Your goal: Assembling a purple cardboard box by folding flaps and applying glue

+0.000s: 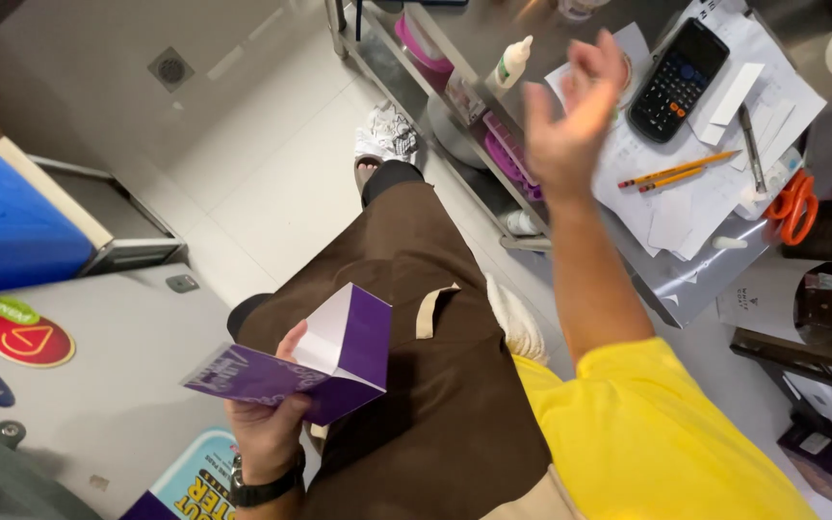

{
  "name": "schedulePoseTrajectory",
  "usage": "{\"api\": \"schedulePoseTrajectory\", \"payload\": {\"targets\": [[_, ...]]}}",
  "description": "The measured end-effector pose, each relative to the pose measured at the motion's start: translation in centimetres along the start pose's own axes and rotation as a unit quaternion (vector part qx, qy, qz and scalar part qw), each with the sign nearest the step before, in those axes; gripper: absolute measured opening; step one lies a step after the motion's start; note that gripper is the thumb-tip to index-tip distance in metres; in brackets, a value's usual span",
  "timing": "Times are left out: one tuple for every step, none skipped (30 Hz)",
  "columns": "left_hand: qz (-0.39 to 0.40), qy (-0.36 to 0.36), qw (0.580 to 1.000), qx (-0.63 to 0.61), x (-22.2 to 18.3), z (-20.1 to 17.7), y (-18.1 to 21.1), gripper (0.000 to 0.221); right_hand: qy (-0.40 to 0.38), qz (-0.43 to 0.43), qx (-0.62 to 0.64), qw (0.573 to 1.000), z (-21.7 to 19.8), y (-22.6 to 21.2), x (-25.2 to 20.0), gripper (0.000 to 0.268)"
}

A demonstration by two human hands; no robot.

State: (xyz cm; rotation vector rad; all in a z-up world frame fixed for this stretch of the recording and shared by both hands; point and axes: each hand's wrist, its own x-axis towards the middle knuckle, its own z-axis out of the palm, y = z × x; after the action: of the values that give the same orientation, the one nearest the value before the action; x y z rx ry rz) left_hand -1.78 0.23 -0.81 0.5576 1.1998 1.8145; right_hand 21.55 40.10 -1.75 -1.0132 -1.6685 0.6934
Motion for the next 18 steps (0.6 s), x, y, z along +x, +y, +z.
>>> {"api": "schedulePoseTrajectory", "payload": {"targets": [[0.009,0.002,1.0,-0.008,0.4,-0.6,-0.2,0.031,0.038,-0.047,-0.018,0.998,-1.9,-2.0,0.1,0.061],[0.018,0.005,1.0,-0.017,0.8,-1.2,-0.5,0.036,0.077,-0.093,-0.037,0.992,-3.8,-3.9,0.0,0.035],[0.015,0.003,1.0,-0.016,1.5,-1.6,-0.8,0.036,0.078,-0.09,-0.039,0.992,-5.9,-3.5,0.1,0.035],[0.026,-0.021,0.998,-0.047,2.1,-2.1,-1.1,0.04,0.018,0.037,-0.158,0.987,-8.1,-3.0,0.0,0.023],[0.037,-0.046,0.995,-0.078,2.7,-2.4,-1.5,0.046,-0.044,0.162,-0.271,0.948,-10.3,-2.6,0.0,0.011],[0.034,-0.048,0.995,-0.078,3.0,-2.1,-1.6,0.046,-0.041,0.165,-0.273,0.947,-10.9,-0.6,-0.3,0.011],[0.014,-0.049,0.996,-0.073,3.3,-1.8,-1.9,0.043,-0.096,0.226,-0.309,0.919,-11.6,1.3,-0.4,0.01],[-0.005,-0.049,0.996,-0.069,3.6,-1.5,-2.1,0.039,-0.149,0.286,-0.343,0.882,-12.2,3.2,-0.5,0.019],[-0.007,-0.05,0.996,-0.07,3.9,-0.7,-1.8,0.039,-0.148,0.287,-0.345,0.881,-12.1,3.7,-0.4,0.019],[-0.018,-0.056,0.996,-0.071,4.2,0.1,-1.5,0.035,-0.164,0.3,-0.368,0.865,-12.0,4.1,-0.3,0.019],[-0.028,-0.062,0.995,-0.072,4.4,0.9,-1.2,0.03,-0.179,0.312,-0.391,0.847,-11.9,4.6,-0.3,0.02],[-0.029,-0.063,0.995,-0.073,4.5,1.2,-1.3,0.03,-0.179,0.313,-0.392,0.846,-11.7,4.3,-0.2,0.02],[-0.027,-0.07,0.995,-0.07,4.6,1.4,-1.4,0.031,-0.186,0.311,-0.384,0.85,-11.3,4.1,0.0,0.014],[-0.025,-0.077,0.994,-0.068,4.7,1.6,-1.5,0.031,-0.193,0.308,-0.375,0.853,-11.0,3.8,0.1,0.01],[-0.025,-0.077,0.994,-0.068,4.6,1.6,-1.8,0.031,-0.193,0.308,-0.375,0.853,-11.2,4.7,0.1,0.01],[-0.034,-0.053,0.996,-0.062,4.5,1.5,-2.0,0.032,-0.215,0.272,-0.398,0.849,-11.5,5.6,0.0,0.013],[-0.043,-0.029,0.997,-0.056,4.3,1.4,-2.3,0.034,-0.239,0.237,-0.42,0.843,-11.7,6.6,-0.2,0.018],[-0.044,-0.028,0.997,-0.055,4.2,1.5,-2.2,0.034,-0.24,0.238,-0.419,0.843,-12.0,7.2,-0.6,0.018]]}}
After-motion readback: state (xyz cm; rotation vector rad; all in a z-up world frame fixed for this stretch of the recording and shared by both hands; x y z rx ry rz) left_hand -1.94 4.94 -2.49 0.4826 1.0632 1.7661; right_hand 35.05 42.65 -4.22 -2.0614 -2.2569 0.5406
